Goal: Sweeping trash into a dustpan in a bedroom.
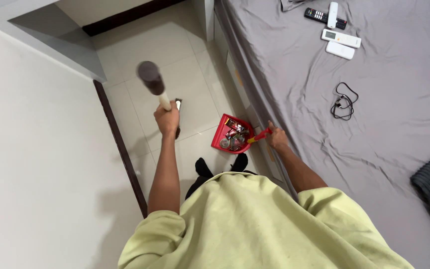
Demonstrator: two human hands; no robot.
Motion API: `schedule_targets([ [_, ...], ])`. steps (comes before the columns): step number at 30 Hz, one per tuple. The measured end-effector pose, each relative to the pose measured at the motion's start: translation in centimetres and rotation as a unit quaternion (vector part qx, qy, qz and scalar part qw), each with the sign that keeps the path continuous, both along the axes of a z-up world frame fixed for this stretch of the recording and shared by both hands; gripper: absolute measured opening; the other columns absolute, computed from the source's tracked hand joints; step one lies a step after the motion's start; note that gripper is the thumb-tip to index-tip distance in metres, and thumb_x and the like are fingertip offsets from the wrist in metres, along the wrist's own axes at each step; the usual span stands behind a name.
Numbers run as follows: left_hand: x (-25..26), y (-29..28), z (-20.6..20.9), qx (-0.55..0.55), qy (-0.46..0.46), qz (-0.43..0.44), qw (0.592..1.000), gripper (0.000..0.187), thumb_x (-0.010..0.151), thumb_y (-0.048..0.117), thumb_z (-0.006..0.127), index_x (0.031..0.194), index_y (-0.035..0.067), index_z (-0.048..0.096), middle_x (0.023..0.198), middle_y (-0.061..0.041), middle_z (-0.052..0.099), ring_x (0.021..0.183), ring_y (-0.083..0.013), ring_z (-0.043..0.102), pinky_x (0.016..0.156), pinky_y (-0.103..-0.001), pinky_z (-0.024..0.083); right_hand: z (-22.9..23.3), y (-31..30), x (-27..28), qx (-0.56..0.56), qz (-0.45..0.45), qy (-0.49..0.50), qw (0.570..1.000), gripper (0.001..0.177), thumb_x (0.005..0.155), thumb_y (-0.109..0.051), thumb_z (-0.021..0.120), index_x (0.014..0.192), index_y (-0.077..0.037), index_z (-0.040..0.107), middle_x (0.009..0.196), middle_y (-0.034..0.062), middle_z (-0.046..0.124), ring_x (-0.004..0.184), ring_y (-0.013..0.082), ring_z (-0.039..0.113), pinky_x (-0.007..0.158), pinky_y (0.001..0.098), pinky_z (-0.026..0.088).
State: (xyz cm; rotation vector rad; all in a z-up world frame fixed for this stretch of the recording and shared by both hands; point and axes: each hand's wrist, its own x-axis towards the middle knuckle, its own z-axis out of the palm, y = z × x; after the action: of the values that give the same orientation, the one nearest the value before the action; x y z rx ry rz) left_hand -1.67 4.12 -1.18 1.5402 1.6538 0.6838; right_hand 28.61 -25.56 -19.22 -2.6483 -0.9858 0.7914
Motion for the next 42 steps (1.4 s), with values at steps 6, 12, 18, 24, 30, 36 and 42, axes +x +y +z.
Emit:
schedule_targets([
  [6,1.0,-1.2,-1.4,0.035,0.024,-0.042,0.998,0.022,0.091,0.024,0.062,0.095,0.003,0.066,0.088,-0.021,0.074,0.087,-0.0402,0.073,0.081,-0.050,0.055,0.3,-0.3,0.4,0.003,-0.003,0.009,1.000,0.069,0.091,-0.028,0.067,0.156,-0.025,0.044,0.123,0.0244,0.068,0.111,0.0451,0.066,0.097,0.0531,0.052],
  [12,0.8,-1.8,-2.6,0.035,0.035,-0.029,0.998,0.017,0.092,0.024,0.062,0.096,0.008,0.068,0.089,-0.021,0.074,0.088,-0.0427,0.071,0.081,-0.051,0.054,2.8,-0.5,1.8,-0.026,0.010,0.027,0.999,0.070,0.090,-0.028,0.069,0.155,-0.026,0.045,0.117,0.0258,0.070,0.110,0.0446,0.066,0.099,0.0529,0.051],
  [18,-1.0,-0.9,-5.6,0.022,0.051,0.004,0.998,0.031,0.096,0.034,0.063,0.096,0.005,0.073,0.090,-0.017,0.076,0.087,-0.0337,0.076,0.082,-0.046,0.057,1.0,-1.0,2.5,-0.005,0.041,0.006,0.999,0.065,0.085,-0.032,0.076,0.146,-0.020,0.054,0.116,0.0237,0.070,0.107,0.0420,0.068,0.096,0.0499,0.053],
  [24,-0.8,-1.4,-0.4,-0.057,0.027,0.034,0.997,0.031,0.094,0.033,0.054,0.103,0.009,0.073,0.088,-0.015,0.076,0.083,-0.0310,0.075,0.077,-0.043,0.056,4.5,-1.4,1.8,0.118,-0.006,0.056,0.991,0.047,0.086,-0.027,0.075,0.129,-0.011,0.065,0.109,0.0226,0.073,0.103,0.0413,0.070,0.091,0.0499,0.055],
  [30,-0.8,-0.3,-0.1,-0.072,0.060,0.019,0.995,0.033,0.097,0.038,0.053,0.110,0.014,0.071,0.095,-0.013,0.075,0.091,-0.0328,0.071,0.083,-0.045,0.053,4.3,0.7,3.6,0.190,-0.008,0.046,0.981,0.043,0.088,-0.023,0.077,0.127,-0.007,0.066,0.106,0.0227,0.074,0.097,0.0398,0.072,0.087,0.0478,0.056],
  [36,-1.1,1.8,-0.2,-0.045,0.057,0.019,0.997,0.033,0.093,0.038,0.053,0.105,0.014,0.072,0.093,-0.013,0.075,0.091,-0.0340,0.072,0.082,-0.046,0.053,6.0,4.5,3.0,0.163,-0.021,0.058,0.985,0.043,0.089,-0.024,0.075,0.128,-0.008,0.065,0.104,0.0215,0.075,0.095,0.0386,0.073,0.088,0.0465,0.058],
  [42,-1.2,7.5,-1.0,0.014,-0.031,0.002,0.999,0.025,0.094,0.020,0.058,0.096,0.004,0.077,0.078,-0.010,0.075,0.071,-0.0209,0.071,0.072,-0.039,0.055,4.0,7.5,2.2,0.169,-0.014,0.027,0.985,0.045,0.087,-0.026,0.078,0.126,-0.008,0.067,0.106,0.0232,0.074,0.100,0.0408,0.072,0.091,0.0486,0.056],
])
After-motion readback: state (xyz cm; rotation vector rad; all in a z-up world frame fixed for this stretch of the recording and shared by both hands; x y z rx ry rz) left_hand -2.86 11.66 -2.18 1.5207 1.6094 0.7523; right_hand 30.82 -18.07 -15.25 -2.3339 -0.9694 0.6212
